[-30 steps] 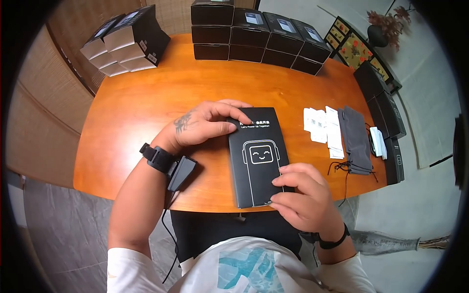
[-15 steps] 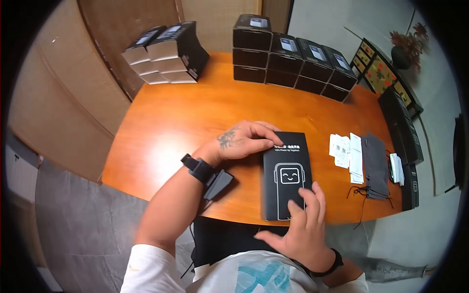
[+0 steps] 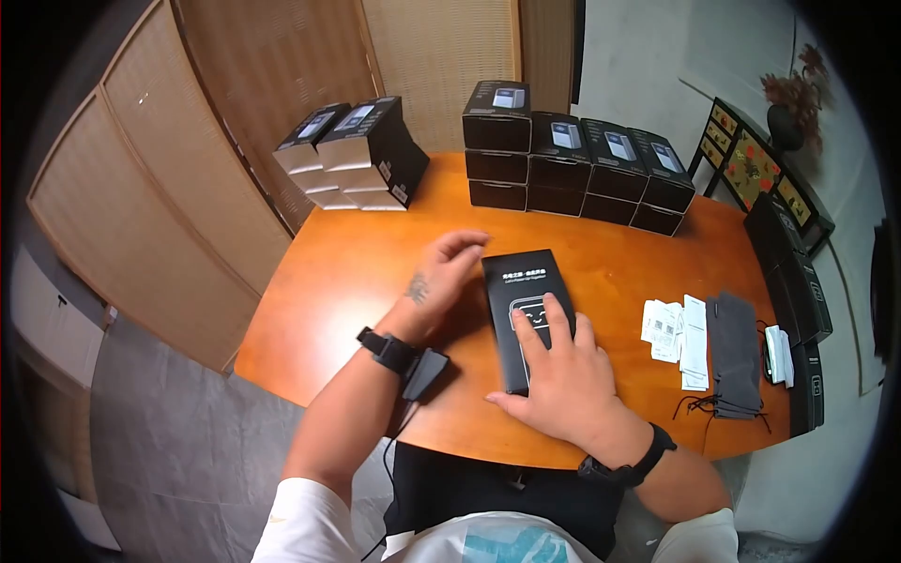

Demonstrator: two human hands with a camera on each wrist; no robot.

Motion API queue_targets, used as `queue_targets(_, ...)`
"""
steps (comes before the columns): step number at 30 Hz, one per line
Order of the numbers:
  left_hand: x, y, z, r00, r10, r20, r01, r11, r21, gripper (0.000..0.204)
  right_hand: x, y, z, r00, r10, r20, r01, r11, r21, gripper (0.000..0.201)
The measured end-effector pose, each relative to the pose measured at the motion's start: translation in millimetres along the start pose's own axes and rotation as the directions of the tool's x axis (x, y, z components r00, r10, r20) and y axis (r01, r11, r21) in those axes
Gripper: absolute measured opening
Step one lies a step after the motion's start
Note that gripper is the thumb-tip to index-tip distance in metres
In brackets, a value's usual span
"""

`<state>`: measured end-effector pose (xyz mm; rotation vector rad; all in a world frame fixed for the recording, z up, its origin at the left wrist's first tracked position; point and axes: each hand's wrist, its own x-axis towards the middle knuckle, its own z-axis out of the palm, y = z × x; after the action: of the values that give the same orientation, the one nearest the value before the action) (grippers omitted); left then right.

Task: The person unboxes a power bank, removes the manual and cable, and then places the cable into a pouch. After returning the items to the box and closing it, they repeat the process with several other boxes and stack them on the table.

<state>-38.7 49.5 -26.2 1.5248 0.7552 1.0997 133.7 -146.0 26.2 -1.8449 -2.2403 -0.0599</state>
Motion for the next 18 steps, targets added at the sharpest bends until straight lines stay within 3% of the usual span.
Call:
queue_targets(3,26.8,20.6,-35.0,0.957,-0.063,-0.284,0.044,0.996,-0.075,0.021,-0.2,17.6,0.4,0.995,-0.090,-0.031,0.091,0.995,0.040,0.092)
queue_targets(5,56.0,24.4,-83.6,0.943,0.011,-0.332,-0.045,0.994,-0.095,0.020,0.6,28.2,-2.6,0.992,-0.119,-0.033,0.121,0.989,0.081,0.090)
queue_targets(7,80.5,42.8,-116.2,0.888,-0.017,-0.460,-0.110,0.962,-0.248,0.023,-1.2,36.2,-6.2,0.991,-0.137,-0.009,0.137,0.984,0.114,0.090)
queue_targets(9,104.4,59.5,-138.5,0.790,-0.150,-0.594,-0.095,0.928,-0.361,0.030,-2.8,36.8,-4.0,0.990,-0.143,0.001,0.142,0.985,0.101,0.090)
queue_targets(12,134.3,68.7,-164.7,0.788,-0.260,-0.558,-0.089,0.849,-0.521,0.040,-2.2,38.4,-3.0,0.989,-0.145,-0.008,0.145,0.984,0.105,0.088)
queue_targets(13,146.4,66.3,-174.3,0.779,-0.332,-0.532,-0.100,0.771,-0.628,0.038,-2.2,38.6,-2.3,0.989,-0.146,-0.013,0.147,0.982,0.116,0.087)
queue_targets(15,159.4,60.9,-183.0,0.809,-0.366,-0.460,-0.041,0.745,-0.666,0.024,-2.8,39.5,-2.0,0.990,-0.143,-0.020,0.144,0.983,0.114,0.087)
queue_targets(18,161.6,64.2,-186.2,0.802,-0.417,-0.428,0.121,0.815,-0.567,0.010,-4.5,40.3,-1.6,0.989,-0.147,-0.027,0.150,0.980,0.131,0.087)
